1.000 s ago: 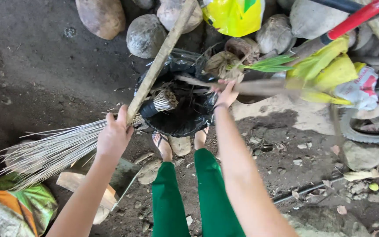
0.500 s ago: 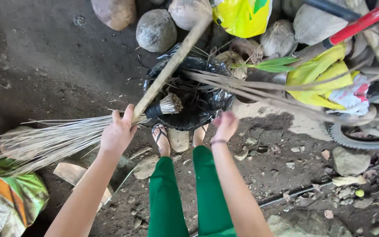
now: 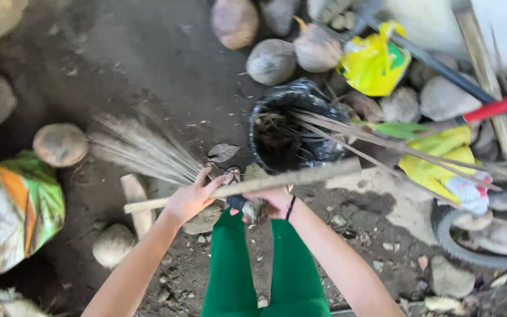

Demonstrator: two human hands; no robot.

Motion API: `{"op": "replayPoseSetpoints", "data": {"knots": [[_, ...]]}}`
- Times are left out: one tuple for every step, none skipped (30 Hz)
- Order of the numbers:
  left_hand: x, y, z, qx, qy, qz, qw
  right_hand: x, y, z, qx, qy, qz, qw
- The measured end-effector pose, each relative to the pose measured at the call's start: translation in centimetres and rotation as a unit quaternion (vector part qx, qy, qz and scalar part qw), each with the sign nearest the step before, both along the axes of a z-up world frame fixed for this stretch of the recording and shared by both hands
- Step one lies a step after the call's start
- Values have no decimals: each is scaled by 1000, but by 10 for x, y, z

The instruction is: Sweep debris and leaves into a dustpan in an outdoor yard area.

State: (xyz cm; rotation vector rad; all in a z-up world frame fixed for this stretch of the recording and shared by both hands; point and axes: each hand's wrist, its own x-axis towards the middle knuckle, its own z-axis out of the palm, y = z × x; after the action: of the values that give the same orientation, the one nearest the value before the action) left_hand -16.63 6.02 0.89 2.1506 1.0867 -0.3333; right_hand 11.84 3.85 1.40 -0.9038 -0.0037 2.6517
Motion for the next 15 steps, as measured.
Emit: {"op": "replayPoseSetpoints", "data": {"knots": [[-8,-5,9,1,1,13,1000,-12,-11,-3,1,1,13,1000],[-15,-9,19,-16,-8,39,999,-22,-21,-7,-8,-2,45,999],[-20,-12,28,-33,-17,65,997,-30,-31,-11,-16,-5,77,997],[-39,-27,17,-30,-17,77,996,-37,-40,-14,-13,-5,88,996],[-57,-42,5,-53,-38,127,990,-43,-50,-16,38,-64,66,995],[-75,-57,-6,-76,-60,175,980,-50,-60,-19,91,-120,40,988],[-109,-71,-27,-72,-60,184,978,-47,-69,-35,95,-119,48,987],[-133,-94,-47,-100,-173,324,925,-45,-80,-50,141,-171,47,974],[-146,-125,-67,-123,-282,452,837,-41,-90,-67,186,-223,45,956],[-169,-139,-90,-145,-381,561,720,-49,-81,-41,188,-223,49,955],[-183,-164,-114,-162,-466,650,578,-55,-72,-16,174,-279,96,940],[-185,-201,-138,-173,-535,716,415,-59,-65,8,158,-333,142,919],[-187,-212,-144,-178,-584,756,237,-58,-58,1,159,-334,145,918],[-190,-222,-150,-176,-614,768,50,-58,-51,-6,140,-380,102,909],[-191,-231,-157,-168,-622,752,-138,-57,-44,-13,121,-424,58,895]]}}
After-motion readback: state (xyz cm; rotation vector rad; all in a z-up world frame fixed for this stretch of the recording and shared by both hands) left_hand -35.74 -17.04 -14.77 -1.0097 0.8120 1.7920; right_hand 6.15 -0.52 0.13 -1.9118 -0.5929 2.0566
